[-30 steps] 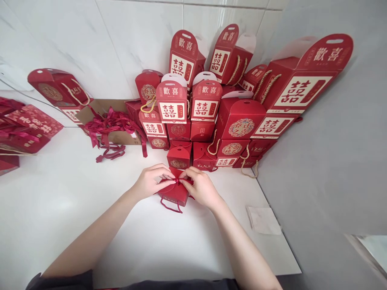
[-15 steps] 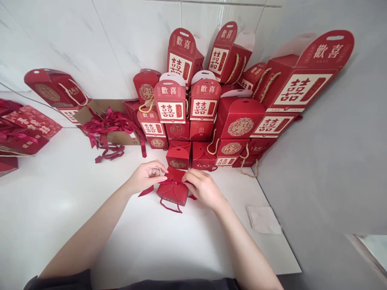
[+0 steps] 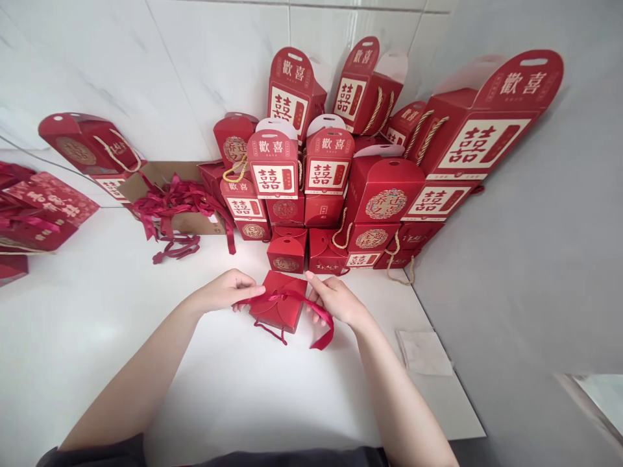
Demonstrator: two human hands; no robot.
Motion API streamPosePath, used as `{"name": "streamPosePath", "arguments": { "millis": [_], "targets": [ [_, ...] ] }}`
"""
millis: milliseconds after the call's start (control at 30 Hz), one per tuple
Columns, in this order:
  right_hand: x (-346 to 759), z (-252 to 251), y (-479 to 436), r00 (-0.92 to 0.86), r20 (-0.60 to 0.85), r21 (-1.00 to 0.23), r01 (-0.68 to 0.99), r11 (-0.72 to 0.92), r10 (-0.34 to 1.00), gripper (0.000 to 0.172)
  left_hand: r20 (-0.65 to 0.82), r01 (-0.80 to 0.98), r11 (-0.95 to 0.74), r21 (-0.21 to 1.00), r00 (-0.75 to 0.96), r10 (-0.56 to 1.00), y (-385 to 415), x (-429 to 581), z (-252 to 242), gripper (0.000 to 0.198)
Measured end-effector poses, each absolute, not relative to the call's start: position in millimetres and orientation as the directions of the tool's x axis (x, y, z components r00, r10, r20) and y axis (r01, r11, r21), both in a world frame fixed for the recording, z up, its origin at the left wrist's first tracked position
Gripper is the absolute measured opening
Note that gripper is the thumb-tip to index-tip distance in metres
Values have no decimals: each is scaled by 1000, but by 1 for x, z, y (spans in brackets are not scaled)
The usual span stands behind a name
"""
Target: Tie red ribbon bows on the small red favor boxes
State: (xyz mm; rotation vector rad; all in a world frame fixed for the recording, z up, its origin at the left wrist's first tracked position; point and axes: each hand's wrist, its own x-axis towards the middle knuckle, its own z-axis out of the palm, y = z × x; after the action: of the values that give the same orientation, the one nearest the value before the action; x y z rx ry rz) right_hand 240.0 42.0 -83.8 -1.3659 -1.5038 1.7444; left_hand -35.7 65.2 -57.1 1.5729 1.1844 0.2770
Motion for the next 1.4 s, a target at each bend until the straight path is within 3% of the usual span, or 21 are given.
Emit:
{"name": "streamPosePath", "arguments": {
  "millis": [100, 233, 367, 767, 867, 1067, 1233, 1300, 1400],
  "targets": [
    [236, -83, 41, -410, -403, -900, 338, -274, 818, 70, -405, 533, 74, 843, 538, 740, 64, -32, -55, 45],
    [235, -79, 38, -414, -322, -920, 348, -179, 851, 49, -423, 501, 110, 859, 570, 704, 65, -33, -55, 43],
    [237, -77, 38, -456, -282, -944, 289, -160, 844, 40, -417, 447, 148, 882, 595, 687, 70, -39, -64, 42],
    [242, -86, 39, -530, -321, -942, 267, -204, 785, 38, -353, 288, 213, 934, 645, 677, 79, -47, -102, 43],
    [241, -85, 39, -531, -270, -962, 191, -197, 803, 39, -370, 281, 241, 929, 671, 643, 79, -47, -103, 40],
    [245, -87, 41, -541, -207, -973, 199, -115, 815, 35, -416, 302, 289, 908, 724, 551, 82, -56, -107, 34],
    [253, -94, 45, -610, -239, -971, 149, -187, 755, 30, -431, 350, 259, 900, 798, 422, 89, -74, -100, 24],
    [254, -97, 46, -625, -226, -974, 127, -188, 747, 29, -389, 328, 214, 920, 820, 419, 91, -78, -91, 18],
    [253, -101, 47, -630, -217, -976, 122, -181, 746, 28, -215, 201, 83, 976, 831, 513, 89, -74, -78, 15]
  ]
}}
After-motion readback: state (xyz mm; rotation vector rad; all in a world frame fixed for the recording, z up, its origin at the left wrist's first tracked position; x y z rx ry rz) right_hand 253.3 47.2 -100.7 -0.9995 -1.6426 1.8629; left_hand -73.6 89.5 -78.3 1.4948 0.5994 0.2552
